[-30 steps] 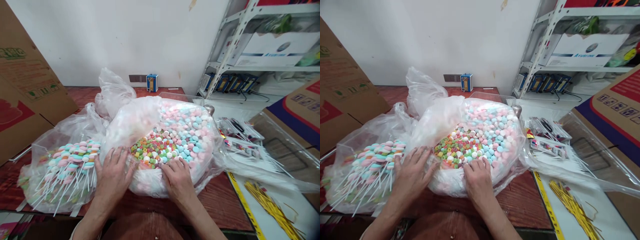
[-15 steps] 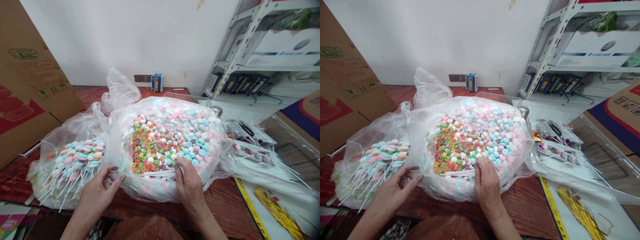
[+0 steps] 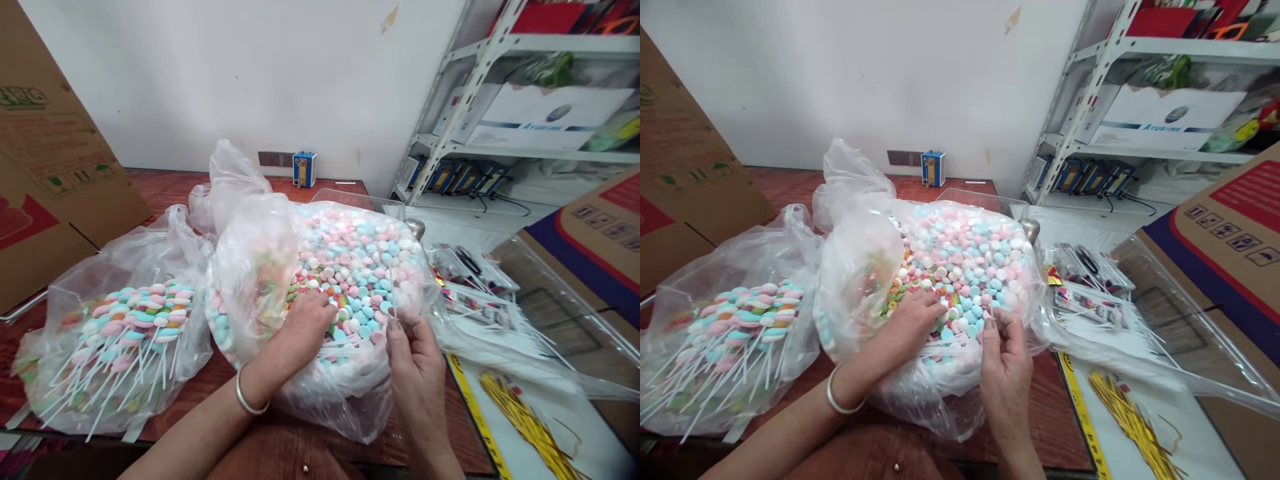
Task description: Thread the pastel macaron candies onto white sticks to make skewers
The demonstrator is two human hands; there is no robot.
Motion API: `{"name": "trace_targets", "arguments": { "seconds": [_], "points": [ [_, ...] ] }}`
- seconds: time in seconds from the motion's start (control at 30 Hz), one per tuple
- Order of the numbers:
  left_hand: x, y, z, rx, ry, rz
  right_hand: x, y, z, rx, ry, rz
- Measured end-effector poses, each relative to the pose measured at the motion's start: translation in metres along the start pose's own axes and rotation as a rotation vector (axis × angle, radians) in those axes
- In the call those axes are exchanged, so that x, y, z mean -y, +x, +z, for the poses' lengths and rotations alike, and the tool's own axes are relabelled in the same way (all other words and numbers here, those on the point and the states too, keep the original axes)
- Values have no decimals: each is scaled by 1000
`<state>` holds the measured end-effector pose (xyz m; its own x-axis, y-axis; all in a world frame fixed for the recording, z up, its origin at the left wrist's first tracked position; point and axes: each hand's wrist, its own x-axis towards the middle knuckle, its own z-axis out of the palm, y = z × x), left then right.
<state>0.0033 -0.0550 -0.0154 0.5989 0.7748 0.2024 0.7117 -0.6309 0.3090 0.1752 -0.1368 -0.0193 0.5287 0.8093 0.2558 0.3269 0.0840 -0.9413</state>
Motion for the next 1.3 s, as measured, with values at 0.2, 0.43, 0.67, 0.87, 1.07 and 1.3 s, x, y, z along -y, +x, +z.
{"name": "trace_targets", "arguments": {
  "seconds": [0.2, 0.43, 0.67, 0.87, 1.07, 1.3],
  "points": [
    [3, 12, 18, 5, 135, 6, -16, 3, -6, 265, -451, -86],
    [-4, -1, -2, -236, -337, -144, -2, 13, 18, 444, -761, -163],
    [-3, -22, -7, -201, -853, -345, 5, 17, 24, 516, -900, -159],
    [-16, -8, 1, -109, -265, -152, 1, 30, 25, 574, -931, -181],
    [-28, 8, 11, -6, -131, -100, -8, 41, 12, 640, -758, -209],
    [-21, 10, 17, -160, -478, -155, -6, 41, 8, 640, -518, -240]
  ]
}}
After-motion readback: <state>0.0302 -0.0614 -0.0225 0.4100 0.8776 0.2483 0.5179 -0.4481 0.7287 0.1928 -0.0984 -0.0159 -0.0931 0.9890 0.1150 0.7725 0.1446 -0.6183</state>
